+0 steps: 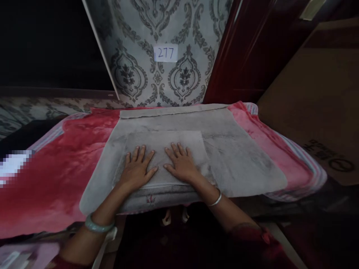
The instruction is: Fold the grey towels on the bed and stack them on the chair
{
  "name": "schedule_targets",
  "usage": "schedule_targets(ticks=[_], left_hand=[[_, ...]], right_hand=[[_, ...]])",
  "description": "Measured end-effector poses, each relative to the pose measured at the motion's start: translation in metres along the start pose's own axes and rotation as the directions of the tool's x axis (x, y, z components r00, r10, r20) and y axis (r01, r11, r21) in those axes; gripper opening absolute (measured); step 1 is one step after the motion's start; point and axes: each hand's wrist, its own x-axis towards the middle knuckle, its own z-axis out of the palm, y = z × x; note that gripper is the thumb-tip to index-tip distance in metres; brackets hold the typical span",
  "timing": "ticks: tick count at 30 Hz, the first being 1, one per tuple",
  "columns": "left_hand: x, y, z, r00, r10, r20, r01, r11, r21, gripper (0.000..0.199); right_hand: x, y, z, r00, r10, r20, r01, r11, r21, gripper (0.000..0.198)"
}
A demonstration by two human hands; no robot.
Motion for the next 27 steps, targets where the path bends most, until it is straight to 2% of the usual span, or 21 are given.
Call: schedule_targets(ticks=[4,8,11,13,16,18,21,24,27], left_hand=[[0.001,-0.005,0.003,1.0,0.016,-0.021,-0.016,1.0,-0.017,0.07],[0.003,-0.004,0.002,1.0,0.009,-0.029,-0.01,1.0,-0.027,0.072],[0.002,-0.005,0.004,0.999,0.011,-0.031,-0.012,0.999,-0.032,0.073],[0.001,-0.005,0.004,0.999,0.018,-0.03,-0.019,0.999,-0.031,0.072],[0.0,-0.004,0.003,1.0,0.018,-0.018,-0.018,1.0,-0.011,0.071],[0.0,-0.001,0.0,1.0,0.007,0.006,-0.007,1.0,0.012,0.071],[-0.001,0.005,-0.007,0.999,-0.018,0.049,0.015,0.998,0.063,0.07],[-0.004,0.011,-0.012,0.997,-0.032,0.072,0.023,0.993,0.12,0.068],[-0.007,0.013,-0.014,0.994,-0.042,0.105,0.027,0.991,0.134,0.069]], right_hand=[[-0.024,0.031,0.002,0.992,0.12,-0.041,-0.119,0.993,0.021,0.075],[-0.058,0.07,0.008,0.958,0.279,-0.059,-0.274,0.958,0.078,0.075],[-0.081,0.091,0.01,0.944,0.328,-0.038,-0.323,0.941,0.098,0.072],[-0.084,0.098,0.003,0.938,0.343,-0.041,-0.34,0.938,0.072,0.069],[-0.059,0.088,-0.02,0.938,0.311,-0.152,-0.309,0.95,0.038,0.065],[-0.025,0.066,-0.038,0.954,0.215,-0.209,-0.212,0.977,0.034,0.066],[0.033,0.024,-0.054,0.985,0.069,-0.157,-0.068,0.998,0.013,0.067],[0.071,-0.005,-0.045,0.996,0.034,-0.08,-0.036,0.999,-0.028,0.064],[0.08,-0.009,-0.019,0.997,0.057,-0.057,-0.061,0.994,-0.089,0.061]])
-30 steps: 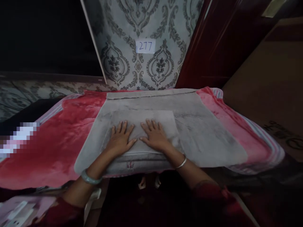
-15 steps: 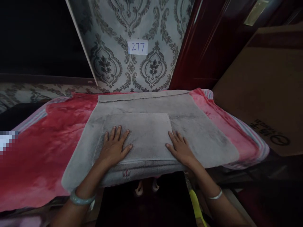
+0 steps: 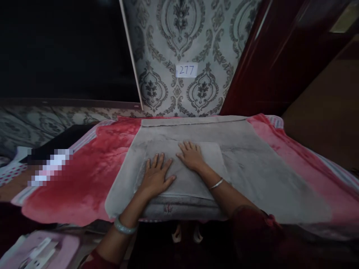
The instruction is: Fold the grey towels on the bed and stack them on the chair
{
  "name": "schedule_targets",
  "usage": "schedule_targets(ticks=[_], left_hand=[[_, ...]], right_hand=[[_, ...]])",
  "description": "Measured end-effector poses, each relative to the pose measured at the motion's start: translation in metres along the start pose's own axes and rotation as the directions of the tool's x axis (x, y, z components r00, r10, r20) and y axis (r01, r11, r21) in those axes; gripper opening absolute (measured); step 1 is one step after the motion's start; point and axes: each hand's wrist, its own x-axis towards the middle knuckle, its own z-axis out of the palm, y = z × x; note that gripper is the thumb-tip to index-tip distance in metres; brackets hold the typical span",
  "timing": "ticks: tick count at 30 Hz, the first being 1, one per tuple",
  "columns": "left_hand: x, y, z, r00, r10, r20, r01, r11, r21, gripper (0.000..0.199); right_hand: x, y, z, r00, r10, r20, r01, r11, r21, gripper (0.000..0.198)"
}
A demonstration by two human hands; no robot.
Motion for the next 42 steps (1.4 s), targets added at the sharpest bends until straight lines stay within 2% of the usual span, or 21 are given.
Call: schedule_targets(ticks=[3,5,10,13,16,19,22,25,29,33,37,39,40,42], left_hand=[[-0.002,0.0,0.001,1.0,0.006,0.006,-0.006,1.0,-0.017,0.07],[-0.002,0.0,0.002,1.0,0.012,-0.01,-0.013,0.999,-0.032,0.069],[-0.007,0.002,-0.003,0.998,0.016,-0.058,-0.02,0.997,-0.071,0.064],[-0.018,0.0,-0.012,0.995,-0.013,-0.098,0.005,0.997,-0.072,0.054],[-0.035,-0.006,-0.012,0.978,-0.114,-0.175,0.111,0.993,-0.029,0.054],[-0.05,-0.011,0.0,0.957,-0.192,-0.218,0.198,0.98,0.005,0.058],[-0.059,-0.014,0.016,0.952,-0.202,-0.232,0.211,0.977,0.017,0.058],[-0.062,-0.015,0.023,0.949,-0.193,-0.249,0.207,0.978,0.031,0.056],[-0.061,-0.016,0.023,0.949,-0.191,-0.249,0.207,0.978,0.04,0.054],[-0.062,-0.016,0.022,0.946,-0.19,-0.261,0.205,0.978,0.03,0.054],[-0.061,-0.015,0.022,0.943,-0.193,-0.271,0.204,0.979,0.012,0.055],[-0.06,-0.014,0.021,0.942,-0.202,-0.269,0.211,0.977,0.003,0.056],[-0.06,-0.013,0.02,0.941,-0.208,-0.266,0.214,0.977,-0.004,0.056],[-0.06,-0.013,0.018,0.941,-0.216,-0.262,0.219,0.976,-0.019,0.056]], right_hand=[[-0.004,0.007,0.024,1.0,0.025,-0.003,-0.025,0.999,-0.047,0.061],[-0.007,0.011,0.03,1.0,0.026,-0.006,-0.026,0.998,-0.061,0.062],[-0.001,0.006,0.016,0.997,0.055,0.06,-0.051,0.997,-0.057,0.061],[0.013,-0.02,0.0,0.995,0.017,0.096,-0.015,1.0,-0.026,0.06],[0.03,-0.063,-0.004,0.988,-0.147,0.055,0.145,0.989,0.033,0.059],[0.039,-0.105,0.009,0.97,-0.242,0.037,0.239,0.968,0.076,0.059],[0.037,-0.124,0.028,0.966,-0.258,0.029,0.256,0.964,0.075,0.058],[0.034,-0.12,0.036,0.962,-0.272,0.019,0.27,0.96,0.067,0.06],[0.031,-0.091,0.033,0.974,-0.225,0.033,0.224,0.974,0.036,0.065],[0.021,-0.041,0.024,0.993,-0.095,0.064,0.098,0.994,-0.045,0.065],[-0.002,0.0,0.005,0.986,0.134,0.102,-0.121,0.984,-0.127,0.061],[-0.014,-0.003,-0.004,0.979,0.187,0.084,-0.174,0.975,-0.141,0.061],[-0.02,-0.012,-0.007,0.983,0.165,0.078,-0.154,0.979,-0.131,0.061],[-0.031,-0.039,-0.007,0.996,0.04,0.08,-0.033,0.996,-0.079,0.06]])
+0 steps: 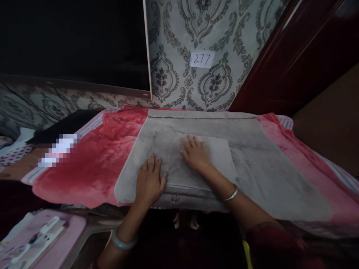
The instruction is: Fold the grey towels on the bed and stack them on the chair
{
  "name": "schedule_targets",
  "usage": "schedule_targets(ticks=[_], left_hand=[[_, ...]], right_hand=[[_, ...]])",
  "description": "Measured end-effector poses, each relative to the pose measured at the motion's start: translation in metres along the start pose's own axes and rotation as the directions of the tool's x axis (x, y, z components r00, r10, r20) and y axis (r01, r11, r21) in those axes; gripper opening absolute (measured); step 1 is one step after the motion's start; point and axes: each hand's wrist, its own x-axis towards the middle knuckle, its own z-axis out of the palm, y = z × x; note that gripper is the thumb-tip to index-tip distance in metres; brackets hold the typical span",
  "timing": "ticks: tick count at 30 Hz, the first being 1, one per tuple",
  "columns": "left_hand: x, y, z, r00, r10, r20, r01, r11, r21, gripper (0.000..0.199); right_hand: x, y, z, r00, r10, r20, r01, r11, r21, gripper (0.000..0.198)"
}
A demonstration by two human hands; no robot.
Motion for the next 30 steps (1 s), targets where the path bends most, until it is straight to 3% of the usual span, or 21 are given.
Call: schedule_targets(ticks=[4,6,8,14,20,23,27,30], left_hand=[[0.0,-0.002,-0.002,1.0,0.008,0.012,-0.008,1.0,0.003,0.057],[0.0,-0.004,-0.002,1.0,0.023,0.007,-0.023,1.0,0.017,0.058],[0.0,-0.006,-0.002,0.999,0.041,0.0,-0.041,0.999,0.026,0.058],[0.002,-0.005,-0.001,0.999,0.053,0.002,-0.053,0.998,0.046,0.058],[0.003,-0.014,-0.003,0.998,0.049,0.029,-0.049,0.999,0.014,0.057],[0.026,-0.012,-0.02,0.996,0.05,0.076,-0.054,0.998,0.043,0.055],[0.09,0.015,-0.045,0.982,0.147,0.115,-0.152,0.988,0.034,0.055],[0.133,0.032,-0.037,0.968,0.177,0.176,-0.185,0.982,0.03,0.056]], right_hand=[[-0.015,-0.05,0.011,0.965,-0.263,0.019,0.26,0.959,0.11,0.056],[-0.019,-0.052,0.017,0.953,-0.303,0.03,0.296,0.945,0.137,0.058],[-0.024,-0.036,0.021,0.957,-0.287,0.042,0.279,0.95,0.141,0.061],[-0.068,0.057,0.027,0.997,0.004,0.078,-0.007,0.999,0.049,0.066],[-0.104,0.126,0.028,0.951,0.299,0.076,-0.298,0.954,-0.032,0.064],[-0.086,0.128,0.012,0.963,0.269,-0.022,-0.27,0.962,-0.03,0.06],[-0.027,0.093,-0.018,0.996,0.064,-0.057,-0.062,0.997,0.044,0.058],[0.013,0.064,-0.02,0.999,0.008,-0.05,-0.003,0.996,0.089,0.057]])
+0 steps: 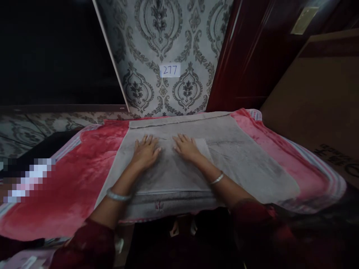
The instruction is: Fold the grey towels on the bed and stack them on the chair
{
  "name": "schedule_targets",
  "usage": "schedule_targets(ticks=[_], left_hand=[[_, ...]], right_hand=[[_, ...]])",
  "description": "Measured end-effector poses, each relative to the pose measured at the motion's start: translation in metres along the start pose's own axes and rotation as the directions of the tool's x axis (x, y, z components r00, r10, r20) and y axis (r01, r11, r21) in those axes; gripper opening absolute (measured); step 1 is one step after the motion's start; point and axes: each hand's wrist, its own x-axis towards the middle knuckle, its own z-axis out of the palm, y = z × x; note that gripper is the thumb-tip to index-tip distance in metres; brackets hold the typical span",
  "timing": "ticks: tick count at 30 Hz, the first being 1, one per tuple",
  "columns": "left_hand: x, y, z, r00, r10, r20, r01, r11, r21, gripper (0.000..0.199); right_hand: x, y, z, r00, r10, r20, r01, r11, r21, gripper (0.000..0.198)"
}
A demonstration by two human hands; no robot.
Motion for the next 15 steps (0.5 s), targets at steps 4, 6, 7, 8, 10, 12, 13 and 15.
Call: schedule_targets(ticks=[4,6,7,8,10,12,13,15], left_hand=[[0.02,-0.004,0.033,0.997,-0.024,0.068,0.021,0.999,0.04,0.06],[0.017,-0.008,0.046,0.998,-0.02,0.055,0.018,0.999,0.042,0.061],[0.015,-0.01,0.05,0.999,-0.015,0.049,0.013,0.999,0.039,0.061],[0.013,-0.011,0.051,0.999,-0.008,0.048,0.006,0.999,0.035,0.062],[0.011,-0.011,0.051,0.999,0.0,0.044,-0.001,1.0,0.027,0.062],[0.011,-0.011,0.05,0.999,0.002,0.041,-0.003,1.0,0.015,0.062],[0.011,-0.01,0.05,0.999,0.001,0.039,-0.002,1.0,0.009,0.062],[0.012,-0.008,0.051,0.999,0.0,0.038,0.0,1.0,0.002,0.062]], right_hand=[[0.016,-0.005,0.031,1.0,-0.024,-0.021,0.024,1.0,0.015,0.057],[0.013,0.005,0.043,0.999,-0.016,-0.041,0.016,1.0,0.007,0.059],[0.01,0.012,0.047,0.999,0.0,-0.049,0.0,1.0,0.001,0.06],[0.006,0.019,0.048,0.998,0.023,-0.052,-0.023,1.0,-0.007,0.061],[-0.001,0.034,0.047,0.996,0.071,-0.048,-0.073,0.997,-0.025,0.061],[-0.009,0.049,0.045,0.992,0.118,-0.041,-0.12,0.992,-0.04,0.061],[-0.013,0.055,0.044,0.99,0.138,-0.037,-0.14,0.989,-0.044,0.061],[-0.022,0.067,0.045,0.984,0.174,-0.03,-0.175,0.983,-0.049,0.063]])
